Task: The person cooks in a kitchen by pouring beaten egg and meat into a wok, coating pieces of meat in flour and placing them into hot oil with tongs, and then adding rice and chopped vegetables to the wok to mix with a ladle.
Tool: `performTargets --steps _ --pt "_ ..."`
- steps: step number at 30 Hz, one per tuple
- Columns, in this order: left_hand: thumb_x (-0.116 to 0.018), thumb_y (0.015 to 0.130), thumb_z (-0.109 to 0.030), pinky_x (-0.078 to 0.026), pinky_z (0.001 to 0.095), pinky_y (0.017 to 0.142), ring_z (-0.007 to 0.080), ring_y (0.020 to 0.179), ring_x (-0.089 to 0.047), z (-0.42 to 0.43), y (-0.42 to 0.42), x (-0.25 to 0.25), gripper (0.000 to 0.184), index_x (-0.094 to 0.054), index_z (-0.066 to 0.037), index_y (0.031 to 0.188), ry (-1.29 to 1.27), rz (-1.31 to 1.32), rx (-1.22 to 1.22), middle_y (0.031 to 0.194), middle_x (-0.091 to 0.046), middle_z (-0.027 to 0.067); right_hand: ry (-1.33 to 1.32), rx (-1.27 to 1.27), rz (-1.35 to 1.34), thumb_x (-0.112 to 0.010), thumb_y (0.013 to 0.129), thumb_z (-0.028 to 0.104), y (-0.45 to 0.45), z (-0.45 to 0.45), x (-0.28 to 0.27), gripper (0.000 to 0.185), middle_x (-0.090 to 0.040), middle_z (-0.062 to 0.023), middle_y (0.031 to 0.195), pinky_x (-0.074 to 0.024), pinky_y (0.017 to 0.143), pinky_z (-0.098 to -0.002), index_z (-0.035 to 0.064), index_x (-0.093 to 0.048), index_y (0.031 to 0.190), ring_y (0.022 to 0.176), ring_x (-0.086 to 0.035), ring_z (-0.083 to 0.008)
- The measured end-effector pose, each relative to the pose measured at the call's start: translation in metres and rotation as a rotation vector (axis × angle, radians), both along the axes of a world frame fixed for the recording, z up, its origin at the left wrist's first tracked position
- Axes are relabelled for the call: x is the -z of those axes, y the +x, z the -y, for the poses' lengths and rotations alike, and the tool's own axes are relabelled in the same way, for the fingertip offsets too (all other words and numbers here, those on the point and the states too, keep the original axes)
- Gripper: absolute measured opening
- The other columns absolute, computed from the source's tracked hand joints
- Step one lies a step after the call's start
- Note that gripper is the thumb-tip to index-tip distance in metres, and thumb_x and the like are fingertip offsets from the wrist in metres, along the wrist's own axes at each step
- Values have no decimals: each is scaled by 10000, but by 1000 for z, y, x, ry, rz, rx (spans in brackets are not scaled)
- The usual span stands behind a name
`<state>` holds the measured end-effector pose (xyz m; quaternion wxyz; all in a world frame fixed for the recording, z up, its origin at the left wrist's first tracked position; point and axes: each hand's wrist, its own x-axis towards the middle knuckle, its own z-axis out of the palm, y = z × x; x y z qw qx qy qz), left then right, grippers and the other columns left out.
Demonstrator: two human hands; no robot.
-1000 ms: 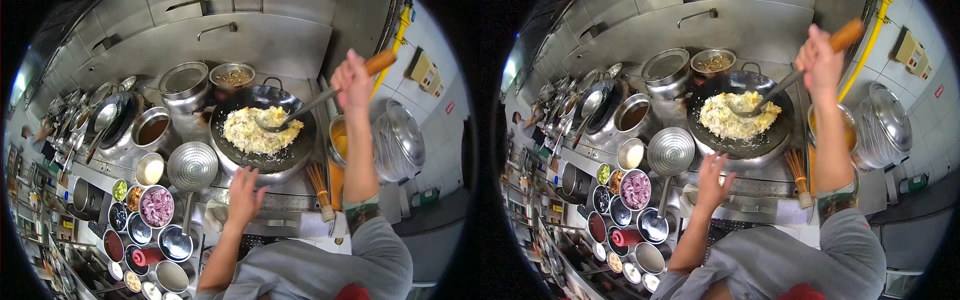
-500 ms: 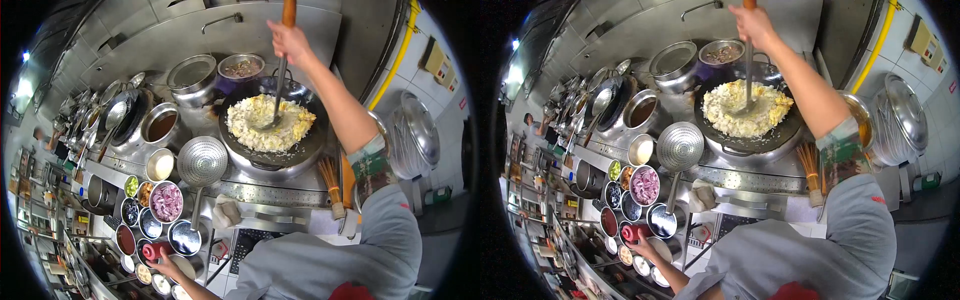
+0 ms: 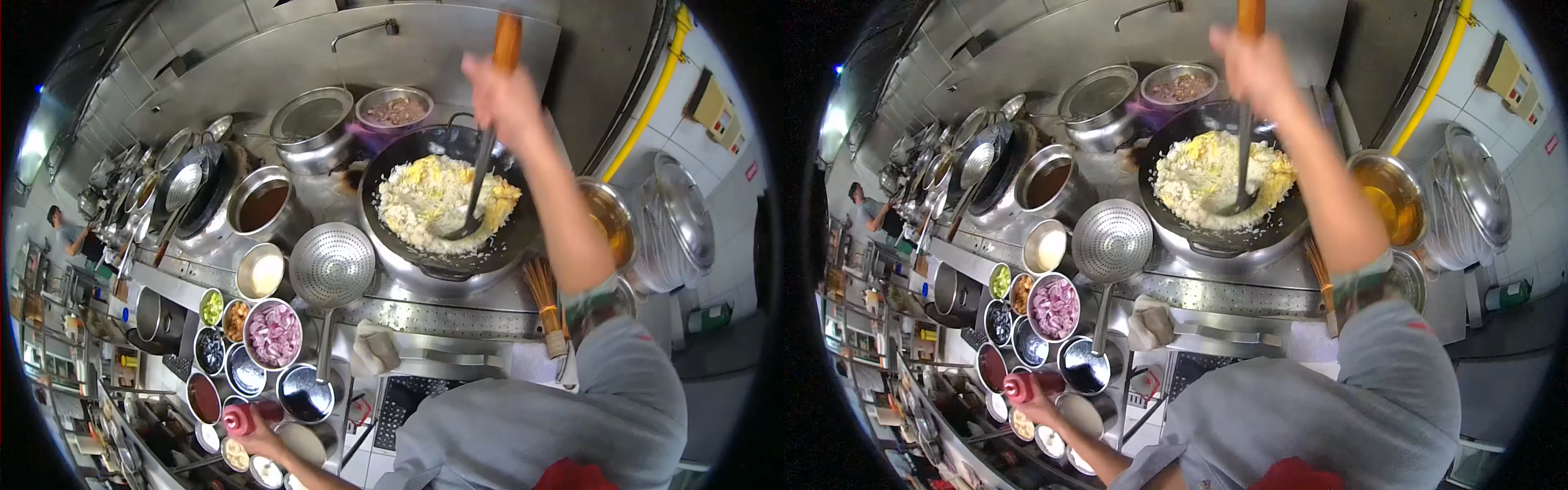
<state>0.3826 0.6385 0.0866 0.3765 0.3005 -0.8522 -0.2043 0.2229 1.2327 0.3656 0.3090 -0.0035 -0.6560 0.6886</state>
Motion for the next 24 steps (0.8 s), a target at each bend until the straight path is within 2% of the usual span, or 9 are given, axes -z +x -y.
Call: performTargets --steps 2,6,7,10,12,14,15,18,24 --pt "-855 728 -308 -467 387 950 300 1090 -607 -3 8 -31 735 -519 42 1280 -19 -37 90 1208 -615 191 0 -5 -44 -690 881 259 -3 0 50 363 -341 51 488 -291 353 -264 146 -418 670 371 -339 -75" --pt "-822 767 -292 -436 402 1008 306 1142 -561 -36 5 -92 777 -440 66 1341 100 -282 342 1266 -554 201 -73 55 -16 -686 893 266 13 -54 -4 375 -319 79 487 -240 351 -261 174 -413 653 363 -296 -65" --pt "-803 792 -303 -415 413 1022 302 1150 -548 -37 5 -94 783 -418 54 1373 181 -354 437 1314 -520 196 -83 -89 -65 -683 895 257 33 -72 -18 372 -295 94 488 -218 356 -261 186 -414 647 361 -279 -60" --pt "-811 706 -236 -383 384 1032 277 1165 -504 -87 -27 -137 862 -371 22 1401 195 -282 927 1253 -500 142 -167 119 -88 -669 894 219 65 -76 19 363 -312 63 500 -236 361 -266 152 -408 651 371 -302 -79" --pt "-755 663 -107 -418 378 1007 261 1173 -515 -145 -47 -168 832 -387 15 1399 483 20 1115 1295 -492 144 -255 78 -180 -666 892 194 57 -73 66 353 -348 32 520 -254 371 -263 114 -412 660 379 -323 -92" --pt "-798 654 -129 -465 367 967 258 1136 -583 -198 -78 -183 820 -442 10 1380 167 258 1267 1242 -579 162 -250 -15 -196 -654 907 212 64 -73 70 361 -351 31 517 -282 387 -269 114 -411 659 389 -327 -91" --pt "-849 623 -201 -470 389 969 304 1116 -608 -230 -88 -193 826 -491 -24 1347 170 302 1363 1239 -602 189 -243 -21 -196 -647 914 218 70 -70 70 367 -350 32 515 -289 394 -266 115 -410 654 395 -329 -89" --pt "-774 689 -391 -517 463 854 399 974 -642 -306 -125 -188 724 -523 -101 1303 -281 414 1513 1085 -638 203 -156 -7 -196 -620 940 235 102 -58 85 412 -372 28 510 -316 413 -262 112 -386 624 412 -340 -81" --pt "-727 723 -341 -536 441 827 351 949 -665 -429 -190 -175 539 -578 -108 1185 -717 566 1303 1076 -641 170 -157 25 -311 -570 968 175 140 -50 110 413 -380 21 518 -328 435 -260 111 -361 618 433 -350 -82"
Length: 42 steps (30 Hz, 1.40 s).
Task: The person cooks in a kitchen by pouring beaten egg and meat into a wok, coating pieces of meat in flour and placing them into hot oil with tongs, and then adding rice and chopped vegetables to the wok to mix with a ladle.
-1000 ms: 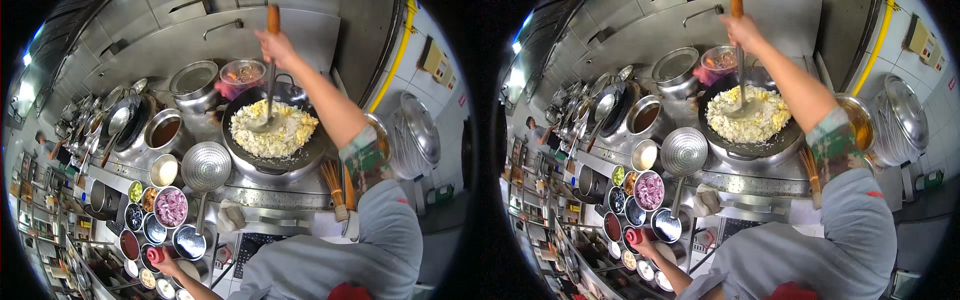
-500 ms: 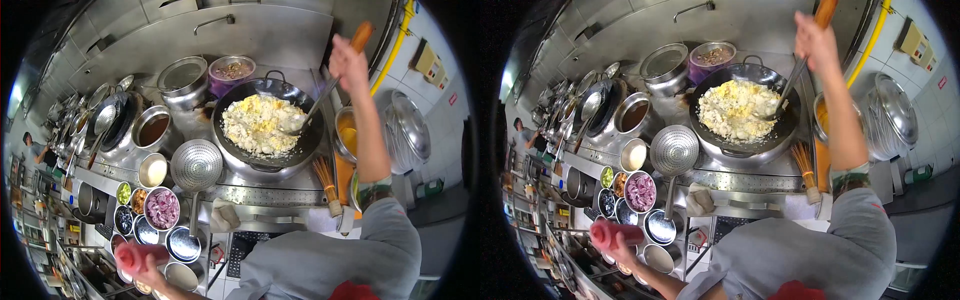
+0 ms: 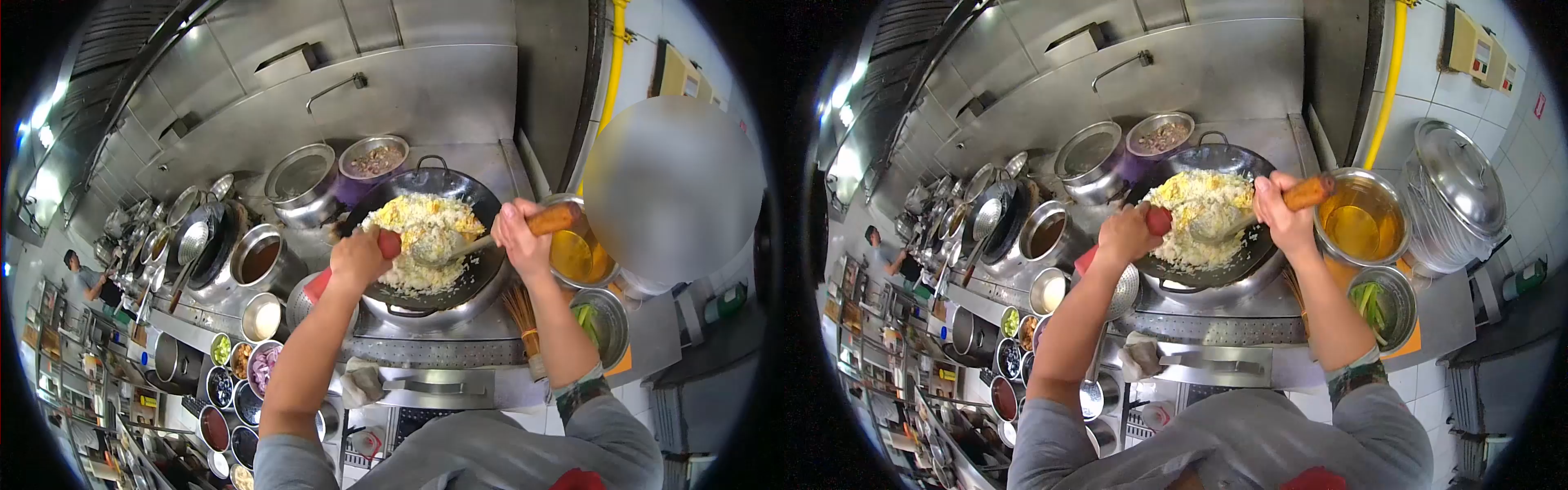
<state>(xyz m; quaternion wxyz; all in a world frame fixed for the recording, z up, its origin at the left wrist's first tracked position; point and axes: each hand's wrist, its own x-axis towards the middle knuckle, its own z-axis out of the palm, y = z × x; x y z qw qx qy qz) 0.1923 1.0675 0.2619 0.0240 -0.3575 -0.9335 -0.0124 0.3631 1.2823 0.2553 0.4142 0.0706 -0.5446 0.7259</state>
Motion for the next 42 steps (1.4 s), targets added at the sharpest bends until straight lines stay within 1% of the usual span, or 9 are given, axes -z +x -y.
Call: performTargets --steps 5,7,14,16,20,27,33,38,42 --pt "-658 790 -262 -542 416 852 321 1004 -669 -26 -50 0 423 -600 -82 1169 -59 -128 -161 1144 -646 157 -62 19 -43 -561 968 157 16 -13 14 413 -376 17 521 -323 436 -261 108 -352 615 440 -342 -79" --pt "-681 783 -283 -541 413 867 315 1026 -665 -13 -63 -5 429 -614 -82 1156 -155 -44 -274 1127 -664 157 -88 18 -52 -563 967 160 20 -19 21 418 -379 14 522 -322 437 -258 110 -347 613 443 -339 -77" --pt "-715 754 -353 -542 430 861 318 1010 -669 21 22 -24 452 -625 -124 1133 -280 -9 -107 1102 -671 154 -146 7 -75 -576 962 161 20 -22 33 425 -373 16 533 -315 436 -262 109 -335 616 450 -343 -74" --pt "-751 706 -396 -534 437 860 333 1010 -660 8 35 -25 562 -605 -132 1180 -209 -18 -88 1097 -666 158 -126 1 -68 -580 960 160 15 -18 30 425 -372 18 535 -316 437 -260 110 -332 618 450 -345 -72" --pt "-759 689 -403 -532 448 844 352 999 -655 1 16 -44 616 -587 -133 1215 -175 -41 -189 1131 -649 160 -102 -9 -28 -570 960 137 11 -11 23 411 -368 26 533 -312 439 -255 109 -336 624 453 -350 -68" --pt "-725 725 -339 -544 433 830 323 951 -672 24 5 -36 485 -633 -145 1160 -123 -203 -183 1010 -685 139 -75 38 -6 -526 973 128 22 -4 27 401 -346 19 504 -330 467 -277 129 -325 627 447 -340 -95" --pt "-728 749 -392 -545 428 838 321 974 -675 21 12 -24 475 -628 -165 1154 -175 -102 -165 1084 -676 133 -98 17 -65 -565 963 135 15 2 25 410 -363 31 526 -288 443 -255 116 -323 633 456 -335 -67" --pt "-707 761 -434 -535 437 875 337 1002 -668 50 7 -20 523 -603 -164 1197 -286 27 -169 1157 -654 144 -52 75 -51 -576 951 140 14 9 30 410 -375 25 528 -318 447 -251 118 -327 625 456 -349 -75" --pt "-706 752 -413 -533 448 865 339 991 -667 51 23 -8 518 -603 -169 1198 -79 16 -85 1079 -680 144 5 81 -24 -581 948 140 -2 23 21 380 -398 26 546 -320 453 -247 126 -363 637 479 -375 -69"
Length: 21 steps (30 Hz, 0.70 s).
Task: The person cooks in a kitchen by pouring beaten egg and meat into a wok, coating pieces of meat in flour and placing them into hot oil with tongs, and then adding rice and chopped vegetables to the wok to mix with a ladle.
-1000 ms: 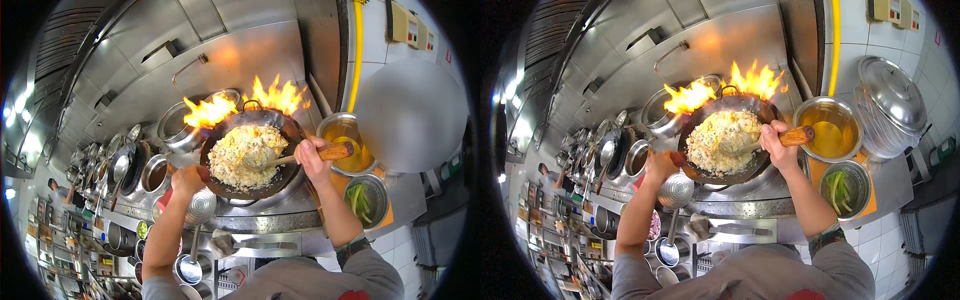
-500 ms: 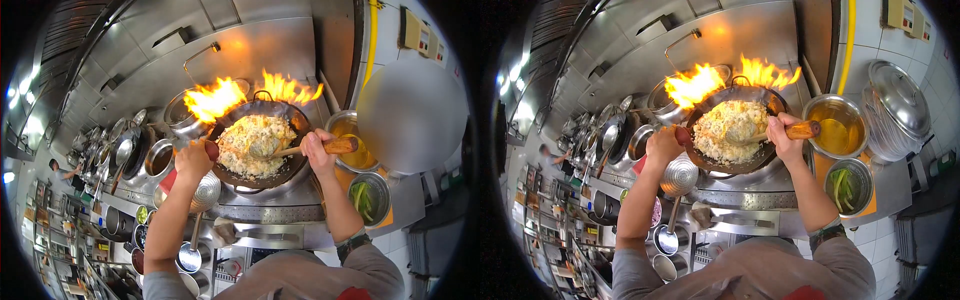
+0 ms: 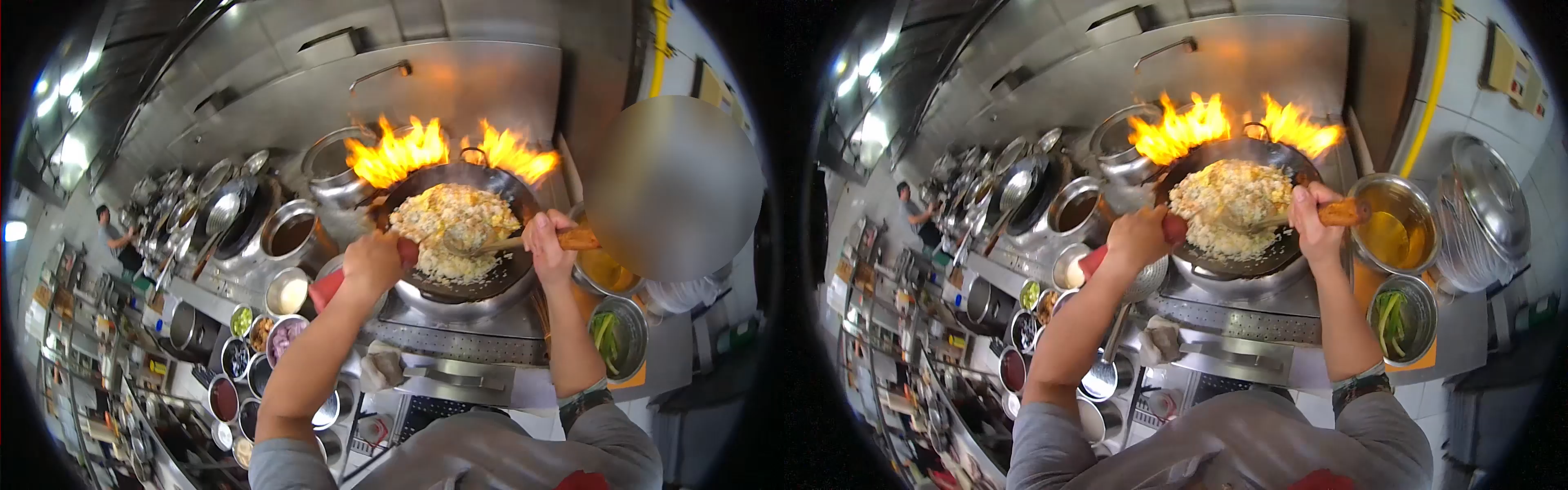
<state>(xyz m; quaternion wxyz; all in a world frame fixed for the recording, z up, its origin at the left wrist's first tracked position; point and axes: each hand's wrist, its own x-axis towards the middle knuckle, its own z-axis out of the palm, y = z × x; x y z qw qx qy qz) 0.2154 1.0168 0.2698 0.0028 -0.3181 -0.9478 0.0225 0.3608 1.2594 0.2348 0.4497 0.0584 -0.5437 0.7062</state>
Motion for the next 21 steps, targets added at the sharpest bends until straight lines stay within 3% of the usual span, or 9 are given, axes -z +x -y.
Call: performTargets --steps 2,5,9,10,12,13,15,17,21 --pt "-740 726 -414 -525 445 854 352 995 -659 13 -10 -7 551 -606 -167 1200 44 56 -65 1074 -682 153 14 10 60 -585 947 138 -13 2 -6 302 -431 31 593 -329 469 -239 119 -422 693 507 -392 -63" --pt "-772 693 -409 -521 435 851 340 997 -662 85 -14 4 564 -623 -110 1147 460 189 39 1044 -683 179 -37 190 124 -568 966 166 -35 9 -27 132 -441 34 644 -332 473 -233 103 -516 863 529 -412 -69" --pt "-842 658 -301 -500 358 886 278 970 -662 209 29 20 710 -560 -68 1267 1019 258 -110 1071 -671 159 13 -254 18 -535 982 166 -32 -42 -64 128 -430 52 697 -307 516 -217 77 -599 1048 587 -379 -42" --pt "-843 666 -287 -501 352 890 260 998 -659 234 49 13 735 -535 -54 1292 1017 257 -295 1091 -670 158 -188 152 108 -500 997 160 -26 10 -102 143 -360 48 635 -287 501 -230 60 -599 1022 541 -332 -58" --pt "-843 666 -269 -508 367 887 275 1003 -660 281 76 22 734 -526 -37 1286 1018 -9 -393 1102 -666 163 120 -270 -43 -487 1006 152 -35 -26 -95 218 -314 22 569 -266 487 -233 85 -541 806 506 -285 -73" --pt "-844 666 -255 -510 374 888 289 1009 -659 305 89 31 734 -520 -35 1287 989 -104 -506 1109 -663 168 41 -226 -23 -486 1007 152 -47 -21 -84 273 -311 22 563 -258 478 -237 110 -490 737 500 -277 -75" --pt "-850 647 -209 -503 398 910 333 1052 -640 332 113 56 745 -506 -37 1284 1139 -217 -633 1139 -646 179 91 -337 79 -501 1003 158 -85 -7 -48 233 -327 32 581 -263 488 -235 112 -489 775 515 -301 -70" --pt "-857 648 -145 -502 356 919 236 1048 -639 363 122 109 749 -480 -57 1289 1118 -395 -795 1108 -654 152 110 -324 173 -498 1004 167 -127 -2 -25 169 -355 32 622 -283 510 -231 110 -497 845 544 -327 -68" --pt "-850 644 -157 -503 395 896 298 1065 -632 372 142 142 710 -493 -62 1250 1212 -506 -939 1155 -624 171 129 -256 248 -493 1006 185 -172 -8 -12 84 -411 32 705 -324 554 -223 106 -514 985 602 -378 -64"
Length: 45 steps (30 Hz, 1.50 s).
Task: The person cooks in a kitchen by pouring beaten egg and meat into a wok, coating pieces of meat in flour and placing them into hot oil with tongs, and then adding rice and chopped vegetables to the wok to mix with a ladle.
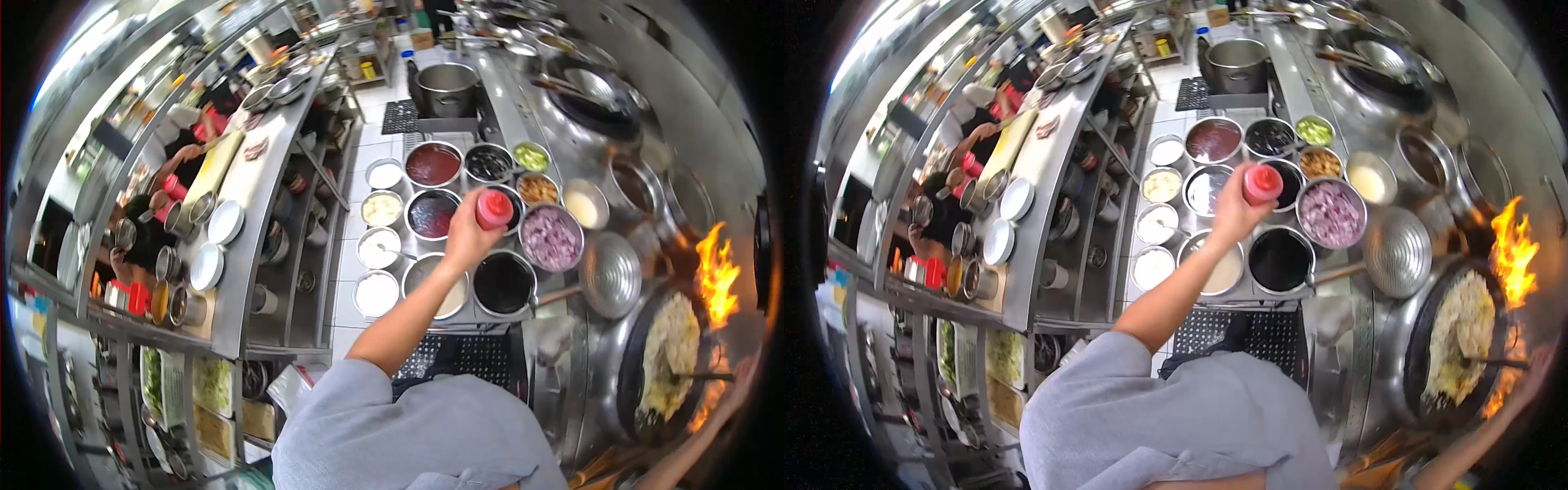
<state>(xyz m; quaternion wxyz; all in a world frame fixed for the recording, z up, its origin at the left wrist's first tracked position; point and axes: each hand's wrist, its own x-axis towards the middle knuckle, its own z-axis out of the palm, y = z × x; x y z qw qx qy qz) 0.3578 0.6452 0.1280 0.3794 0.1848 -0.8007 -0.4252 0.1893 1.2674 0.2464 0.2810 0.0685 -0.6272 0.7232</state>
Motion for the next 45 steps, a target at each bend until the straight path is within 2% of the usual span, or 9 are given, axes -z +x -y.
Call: performTargets --steps 5,8,14,18,21,27,33,39,45 --pt "-836 665 -161 -427 443 1001 372 1182 -548 -8 10 34 834 -390 -48 1360 179 127 -131 1238 -575 196 9 94 33 -486 1009 207 -18 -17 -5 191 -481 31 808 -374 609 -212 101 -535 1160 675 -443 -59" --pt "-827 647 -88 -334 514 1069 467 1255 -434 -32 12 26 898 -342 11 1396 -272 58 -401 1321 -492 228 -10 154 39 -483 1010 220 -22 -42 -15 290 -523 31 870 -404 642 -206 99 -548 1265 718 -482 -56" --pt "-776 755 -318 -333 496 1072 393 1342 -376 -266 -24 -31 798 -416 -38 1409 -438 -50 869 1436 -429 176 -8 154 41 -552 977 193 22 -56 -78 163 -409 66 647 -280 456 -198 116 -597 1113 521 -347 -25" --pt "-699 806 -370 -416 487 850 356 1075 -519 -374 -49 -16 494 -559 -41 1147 -589 122 1265 1122 -564 160 -157 328 36 -660 910 206 53 4 -56 135 -392 69 570 -269 399 -240 134 -559 858 439 -345 -52" --pt "-660 862 -267 -413 460 725 355 868 -521 -381 -60 -9 237 -602 -42 818 -517 -54 1344 868 -567 145 -127 329 46 -650 912 227 38 -34 -96 294 -323 74 519 -254 387 -264 163 -440 716 407 -305 -71" --pt "-669 861 -191 -396 465 712 370 820 -484 -375 -5 -97 177 -578 -45 816 -417 -67 1232 860 -533 153 -188 202 187 -605 924 191 63 -50 -140 198 -259 79 527 -274 400 -278 95 -510 780 418 -273 -75" --pt "-671 846 -170 -408 469 750 378 886 -505 -335 2 30 158 -580 -43 824 -609 -10 1255 906 -544 176 -135 450 -45 -643 910 190 89 8 -120 219 -327 54 521 -303 387 -298 116 -483 781 396 -307 -83" --pt "-684 829 -147 -405 484 764 381 908 -506 -335 -17 -72 151 -573 -46 843 -463 -110 1303 906 -530 165 -169 410 -8 -641 909 184 97 16 -139 331 -324 57 521 -283 404 -285 149 -425 661 413 -307 -85" --pt "-660 844 -160 -407 479 748 375 891 -504 -327 0 35 141 -577 -47 844 -535 -35 1237 910 -517 166 -3 410 -106 -668 896 198 85 46 -102 333 -350 33 490 -304 375 -292 124 -440 663 373 -329 -100"
